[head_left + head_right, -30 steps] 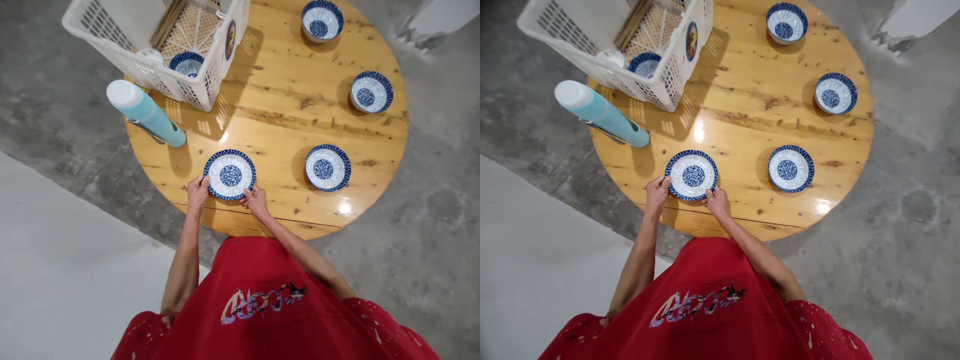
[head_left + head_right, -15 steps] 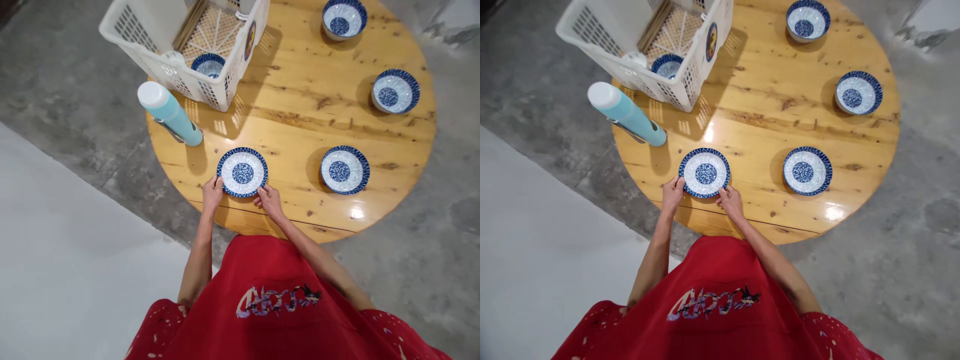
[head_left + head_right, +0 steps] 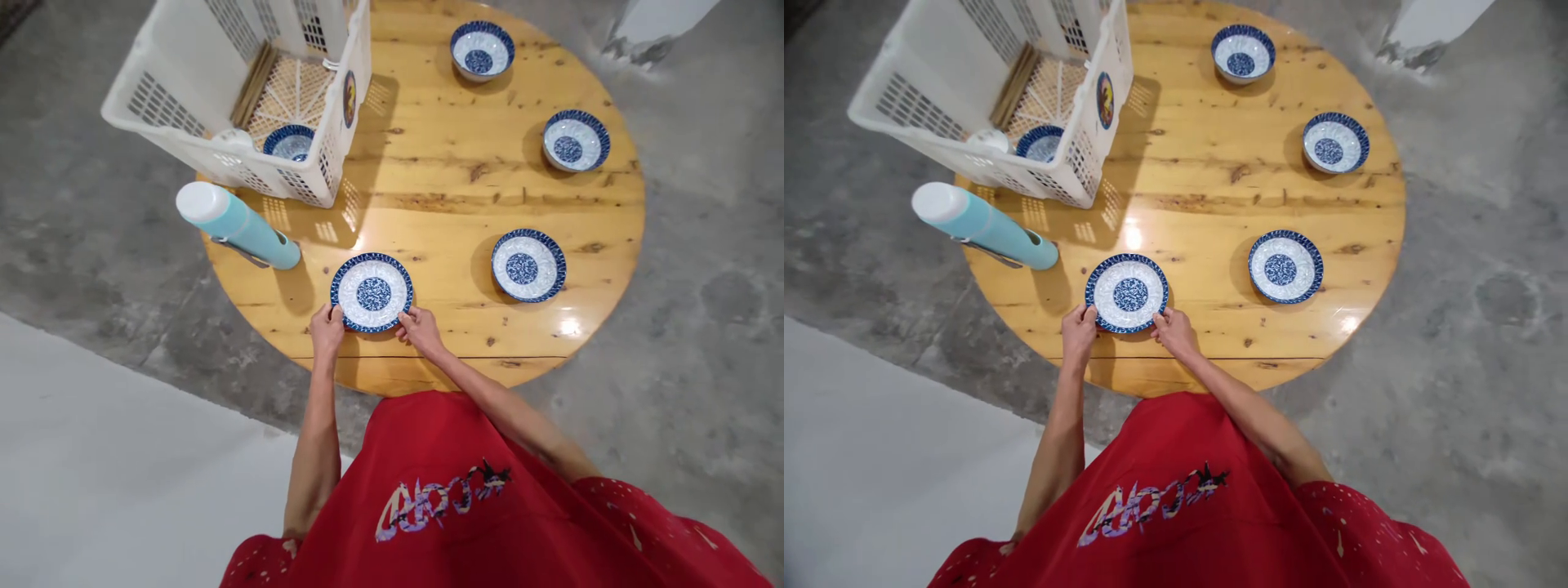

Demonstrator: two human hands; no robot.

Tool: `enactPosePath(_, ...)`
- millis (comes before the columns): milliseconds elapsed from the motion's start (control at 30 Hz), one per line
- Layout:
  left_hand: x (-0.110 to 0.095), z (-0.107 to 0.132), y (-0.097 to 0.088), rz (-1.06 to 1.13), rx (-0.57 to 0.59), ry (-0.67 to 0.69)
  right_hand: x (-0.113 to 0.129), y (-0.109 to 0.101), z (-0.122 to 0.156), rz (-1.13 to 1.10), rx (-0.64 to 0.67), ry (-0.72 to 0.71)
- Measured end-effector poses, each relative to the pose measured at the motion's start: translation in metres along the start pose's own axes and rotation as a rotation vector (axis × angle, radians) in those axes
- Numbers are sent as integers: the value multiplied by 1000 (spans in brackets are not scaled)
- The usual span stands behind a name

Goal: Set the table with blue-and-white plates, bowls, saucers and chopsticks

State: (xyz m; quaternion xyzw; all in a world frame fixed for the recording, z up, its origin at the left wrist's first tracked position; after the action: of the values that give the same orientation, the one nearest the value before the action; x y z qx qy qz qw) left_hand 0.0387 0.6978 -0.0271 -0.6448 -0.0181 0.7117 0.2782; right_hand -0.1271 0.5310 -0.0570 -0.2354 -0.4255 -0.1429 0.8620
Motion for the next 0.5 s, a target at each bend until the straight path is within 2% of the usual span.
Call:
enactPosePath(233, -7, -2, -1, -27, 22, 33, 11, -6, 5, 151, -12, -5)
enactPosePath(500, -10, 0, 1, -4, 10, 38, 18, -17, 14, 187, 4, -7)
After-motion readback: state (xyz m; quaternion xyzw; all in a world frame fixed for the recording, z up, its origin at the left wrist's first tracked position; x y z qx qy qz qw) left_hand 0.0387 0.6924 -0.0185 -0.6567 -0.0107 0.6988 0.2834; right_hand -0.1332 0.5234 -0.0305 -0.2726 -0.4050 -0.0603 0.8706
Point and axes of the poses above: each hand's wrist, its own z-axis away from the middle knuckle, its own y-axis out of the palm, x = y × z, the point moved 8 cm from there along -z, towards the middle knuckle, and after that the axes turned 11 degrees about z, right-handed, at the moved point
